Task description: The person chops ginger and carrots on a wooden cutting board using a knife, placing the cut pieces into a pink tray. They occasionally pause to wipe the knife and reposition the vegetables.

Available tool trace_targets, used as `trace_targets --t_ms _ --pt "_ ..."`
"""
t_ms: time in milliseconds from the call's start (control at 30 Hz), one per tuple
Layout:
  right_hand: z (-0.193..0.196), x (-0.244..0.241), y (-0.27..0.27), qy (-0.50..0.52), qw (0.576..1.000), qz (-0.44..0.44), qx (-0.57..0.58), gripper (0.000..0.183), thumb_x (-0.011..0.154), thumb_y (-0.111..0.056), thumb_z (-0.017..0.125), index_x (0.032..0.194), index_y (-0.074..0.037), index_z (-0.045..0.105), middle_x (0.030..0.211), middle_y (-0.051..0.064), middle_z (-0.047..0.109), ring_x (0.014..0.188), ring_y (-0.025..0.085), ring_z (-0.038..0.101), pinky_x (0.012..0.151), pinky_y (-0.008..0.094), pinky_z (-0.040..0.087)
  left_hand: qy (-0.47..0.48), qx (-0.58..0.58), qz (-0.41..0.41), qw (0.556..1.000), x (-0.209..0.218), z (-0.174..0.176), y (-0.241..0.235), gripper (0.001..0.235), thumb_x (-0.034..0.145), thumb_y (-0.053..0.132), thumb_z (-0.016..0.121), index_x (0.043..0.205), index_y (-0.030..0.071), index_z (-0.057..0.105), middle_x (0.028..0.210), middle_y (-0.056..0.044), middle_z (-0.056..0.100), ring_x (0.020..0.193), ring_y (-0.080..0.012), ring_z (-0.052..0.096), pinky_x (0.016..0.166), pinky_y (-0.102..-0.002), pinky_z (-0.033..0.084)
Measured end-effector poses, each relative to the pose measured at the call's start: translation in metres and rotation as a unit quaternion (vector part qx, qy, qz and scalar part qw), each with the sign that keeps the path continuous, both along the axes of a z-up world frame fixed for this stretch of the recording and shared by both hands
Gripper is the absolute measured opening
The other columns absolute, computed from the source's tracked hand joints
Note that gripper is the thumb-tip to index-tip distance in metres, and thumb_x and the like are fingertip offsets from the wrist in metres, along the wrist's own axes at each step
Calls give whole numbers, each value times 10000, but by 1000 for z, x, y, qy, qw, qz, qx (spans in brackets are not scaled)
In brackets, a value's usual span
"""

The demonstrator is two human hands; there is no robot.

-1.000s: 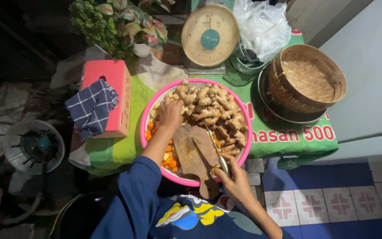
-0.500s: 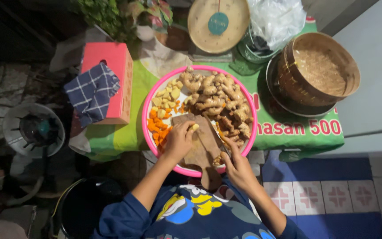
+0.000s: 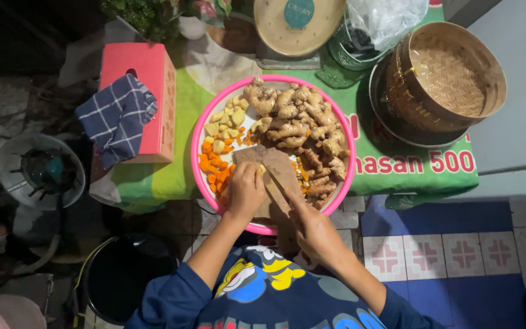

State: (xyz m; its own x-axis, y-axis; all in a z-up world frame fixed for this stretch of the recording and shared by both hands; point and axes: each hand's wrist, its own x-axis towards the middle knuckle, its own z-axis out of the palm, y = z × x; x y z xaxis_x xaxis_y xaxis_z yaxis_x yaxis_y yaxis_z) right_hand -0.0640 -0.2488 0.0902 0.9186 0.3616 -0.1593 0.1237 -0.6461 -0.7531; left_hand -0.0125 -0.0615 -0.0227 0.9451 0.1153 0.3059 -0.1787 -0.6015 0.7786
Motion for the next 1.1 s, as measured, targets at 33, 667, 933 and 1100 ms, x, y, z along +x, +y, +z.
trace_targets --t_ms 33,667,933,1100 --pt "-1 -1 1 -6 1000 1 5 541 947 -52 572 1474 -90 458 1043 274 698 959 446 686 803 483 537 3 5 -2 1000 0 1 0 117 846 -17 642 963 -25 648 990 -206 649 956 -420 618 845 -484 503" --pt "-36 9 20 -6 995 47 -82 538 922 -39 551 1447 -1 438 723 271 644 655 467 648 598 536 510 67 1 -16 998 4 8 7 100 810 -61 632 878 -7 680 893 -182 652 900 -405 620 799 -484 496" --pt "-55 29 32 3 993 72 -90 660 836 31 512 1486 13 399 648 264 626 625 457 647 592 532 514 81 -4 -16 997 3 7 6 142 804 -75 603 898 -1 679 908 -178 659 915 -405 624 816 -491 501" --pt "-56 32 37 -28 990 73 -117 618 875 7 511 1483 6 400 663 259 629 633 457 652 591 537 511 77 0 -2 997 3 6 3 137 781 -71 612 881 -7 682 906 -183 662 912 -412 622 816 -495 498"
